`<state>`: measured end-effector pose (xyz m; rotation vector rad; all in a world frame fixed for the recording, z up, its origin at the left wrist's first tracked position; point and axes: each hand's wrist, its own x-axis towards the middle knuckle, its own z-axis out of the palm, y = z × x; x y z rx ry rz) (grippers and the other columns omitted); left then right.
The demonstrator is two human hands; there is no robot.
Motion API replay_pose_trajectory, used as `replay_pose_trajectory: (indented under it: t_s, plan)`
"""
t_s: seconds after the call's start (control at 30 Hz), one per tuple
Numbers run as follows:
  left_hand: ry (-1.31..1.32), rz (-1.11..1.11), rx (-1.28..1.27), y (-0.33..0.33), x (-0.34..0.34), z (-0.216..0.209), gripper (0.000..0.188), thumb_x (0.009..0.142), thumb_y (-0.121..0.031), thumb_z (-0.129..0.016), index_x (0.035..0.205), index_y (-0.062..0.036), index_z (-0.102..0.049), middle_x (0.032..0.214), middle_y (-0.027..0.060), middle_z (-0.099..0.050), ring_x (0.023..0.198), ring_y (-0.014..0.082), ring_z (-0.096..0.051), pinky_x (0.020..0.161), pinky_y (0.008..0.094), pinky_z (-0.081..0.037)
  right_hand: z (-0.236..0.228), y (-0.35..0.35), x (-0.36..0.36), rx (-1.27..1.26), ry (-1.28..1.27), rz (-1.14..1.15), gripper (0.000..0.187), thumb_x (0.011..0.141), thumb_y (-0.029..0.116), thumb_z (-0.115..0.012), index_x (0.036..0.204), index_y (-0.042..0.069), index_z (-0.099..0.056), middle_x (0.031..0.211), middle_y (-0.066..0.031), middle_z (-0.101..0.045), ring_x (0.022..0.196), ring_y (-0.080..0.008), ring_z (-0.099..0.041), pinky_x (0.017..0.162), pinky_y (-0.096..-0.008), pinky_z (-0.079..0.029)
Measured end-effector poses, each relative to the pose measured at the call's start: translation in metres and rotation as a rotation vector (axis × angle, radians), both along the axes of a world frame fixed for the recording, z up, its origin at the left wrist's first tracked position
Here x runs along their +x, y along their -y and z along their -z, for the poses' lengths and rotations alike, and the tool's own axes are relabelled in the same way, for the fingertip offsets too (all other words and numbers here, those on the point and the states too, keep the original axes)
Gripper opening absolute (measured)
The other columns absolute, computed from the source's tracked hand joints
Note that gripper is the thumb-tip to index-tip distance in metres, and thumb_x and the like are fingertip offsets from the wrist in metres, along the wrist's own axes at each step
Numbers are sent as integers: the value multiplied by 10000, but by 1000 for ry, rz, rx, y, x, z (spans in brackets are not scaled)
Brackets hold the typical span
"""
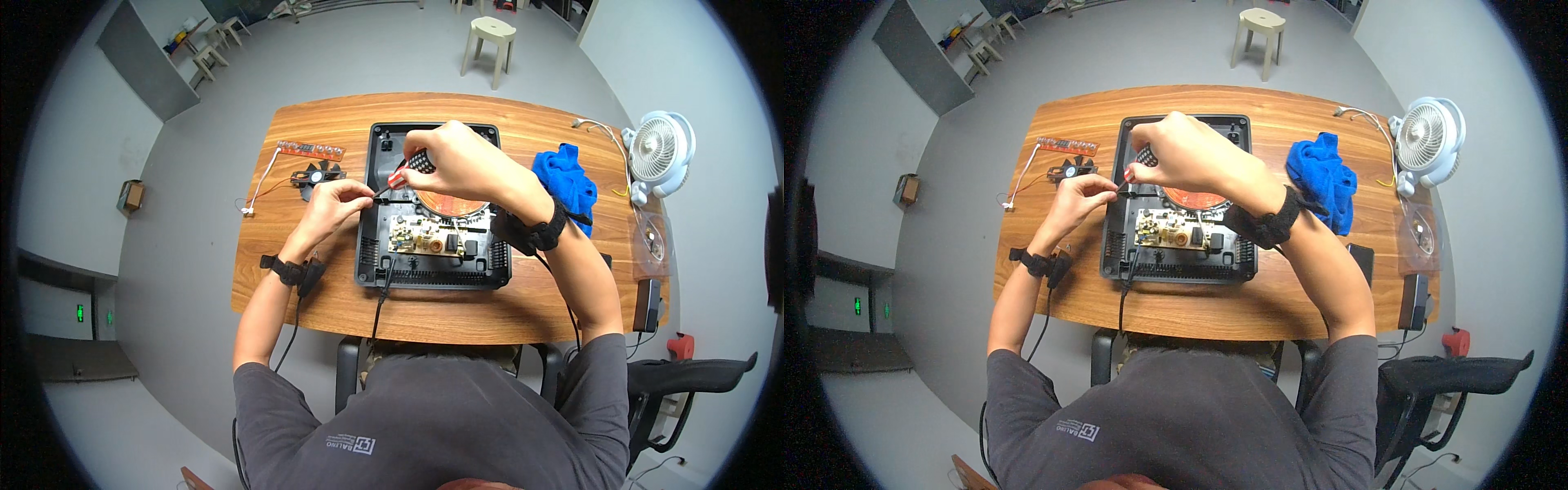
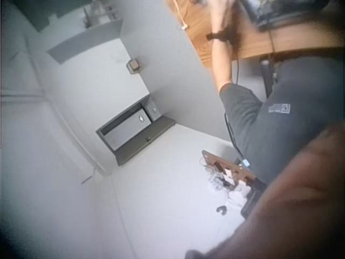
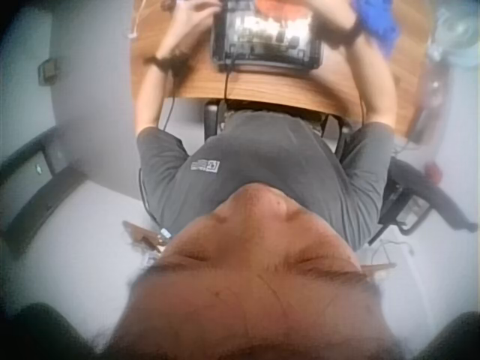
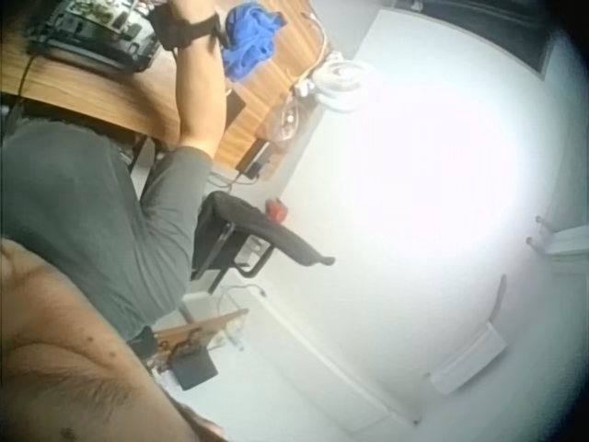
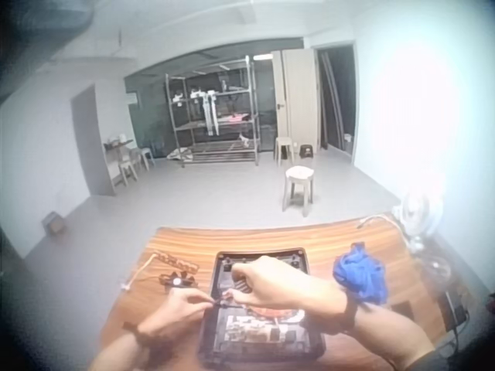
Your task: The person assembles an electronic device on a wooden table, using a screwdriver to tighten screws and a blue cloth to wipe components. They handle a fan, a circuit board, and a copper-colored disc, then place a red LED strip into the device.
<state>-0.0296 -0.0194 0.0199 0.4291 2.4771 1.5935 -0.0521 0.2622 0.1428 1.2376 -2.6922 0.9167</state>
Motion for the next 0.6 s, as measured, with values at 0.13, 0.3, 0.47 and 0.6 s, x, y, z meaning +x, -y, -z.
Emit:
replay_pose_trajectory:
  t_s: [0.13, 0.3, 0.47, 0.6]
  plan:
    - [17, 10, 6, -3, 2, -4, 154, 920, -19, -732, 1068, 19, -744, 1007, 66, -757, 926, 119, -716, 846, 261, -590, 6, 1, -2, -1, 4, -10, 334, 867, 291, -741, 985, -20, -707, 745, -207, -694, 628, -316, -677, 631, -389, -542]
    - [11, 19, -35, -5, 2, -6, 164, 913, -11, -735, 1074, 19, -746, 1015, 66, -756, 930, 123, -719, 857, 267, -594, 9, 0, -3, 8, 11, 2, 322, 864, 278, -742, 983, -19, -710, 766, -200, -706, 645, -314, -685, 646, -390, -549]
    - [-43, 33, -66, -4, 1, -5, 181, 902, -5, -743, 1082, 20, -745, 1020, 71, -752, 936, 123, -716, 862, 271, -595, 6, -1, -3, 2, 0, -9, 316, 862, 274, -745, 971, -21, -712, 796, -204, -716, 667, -315, -697, 655, -386, -553]
    - [-75, 46, -119, -6, 2, -5, 185, 894, -9, -752, 1078, 11, -750, 1007, 67, -753, 922, 115, -706, 850, 269, -594, 8, -1, -2, 12, 26, -8, 307, 862, 269, -741, 963, -20, -712, 815, -204, -720, 701, -322, -704, 677, -388, -556]
